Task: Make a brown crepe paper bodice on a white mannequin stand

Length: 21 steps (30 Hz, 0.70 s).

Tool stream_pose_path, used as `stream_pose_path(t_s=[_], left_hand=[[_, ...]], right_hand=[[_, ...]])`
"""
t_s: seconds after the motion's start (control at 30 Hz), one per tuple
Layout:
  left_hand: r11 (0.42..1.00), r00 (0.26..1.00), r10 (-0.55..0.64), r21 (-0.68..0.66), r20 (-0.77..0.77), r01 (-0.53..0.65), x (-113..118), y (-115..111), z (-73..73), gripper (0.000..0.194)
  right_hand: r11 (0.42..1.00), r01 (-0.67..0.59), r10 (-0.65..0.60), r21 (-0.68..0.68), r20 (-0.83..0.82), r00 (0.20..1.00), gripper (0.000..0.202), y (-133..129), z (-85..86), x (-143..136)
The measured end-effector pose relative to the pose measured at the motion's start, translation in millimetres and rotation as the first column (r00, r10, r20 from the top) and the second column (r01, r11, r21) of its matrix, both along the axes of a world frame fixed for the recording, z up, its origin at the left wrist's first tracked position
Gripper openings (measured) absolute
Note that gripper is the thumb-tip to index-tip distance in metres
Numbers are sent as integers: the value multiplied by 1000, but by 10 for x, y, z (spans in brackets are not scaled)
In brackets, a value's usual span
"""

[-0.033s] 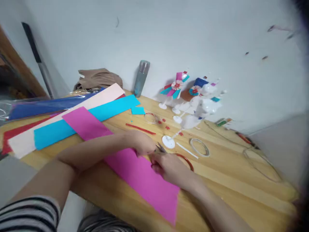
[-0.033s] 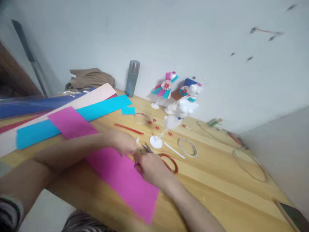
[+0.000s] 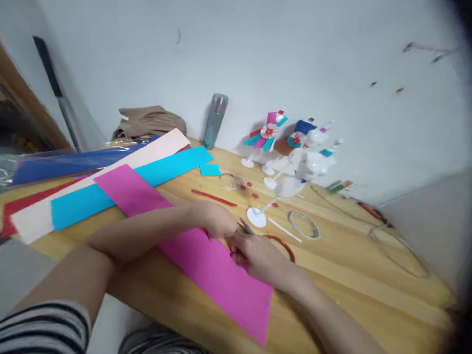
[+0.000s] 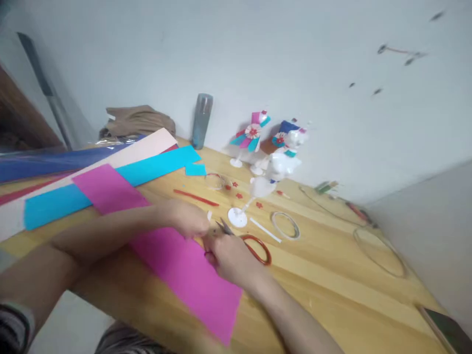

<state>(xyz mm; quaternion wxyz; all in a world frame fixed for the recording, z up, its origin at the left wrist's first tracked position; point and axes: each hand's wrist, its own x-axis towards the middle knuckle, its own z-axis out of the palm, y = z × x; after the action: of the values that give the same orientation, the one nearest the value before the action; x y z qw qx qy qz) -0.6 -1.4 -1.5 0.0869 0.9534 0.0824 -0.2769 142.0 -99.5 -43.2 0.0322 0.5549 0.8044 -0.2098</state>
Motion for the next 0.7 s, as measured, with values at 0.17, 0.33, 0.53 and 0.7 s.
stream_pose_path(t_s=[0.17,0.33,0.53,0.7], left_hand=[[1000,999,23,20,44,-24,-39,6,-6,22],[999,997,30,-34,78,-27,-110,118,143,22],[989,987,93,-126,131,-77,-147,166,250,23],[975,971,124,-208,205,-81,-162,189,225,21]], right_hand=[[999,3,-2,41,-44,999,15,-3,34,39],[992,127,-122,9,-202,972,7,6,108,44],[998,61,-59,0,-264,963,14,-4,113,48],[992,71,-101,-102,-335,937,31,18,122,119]])
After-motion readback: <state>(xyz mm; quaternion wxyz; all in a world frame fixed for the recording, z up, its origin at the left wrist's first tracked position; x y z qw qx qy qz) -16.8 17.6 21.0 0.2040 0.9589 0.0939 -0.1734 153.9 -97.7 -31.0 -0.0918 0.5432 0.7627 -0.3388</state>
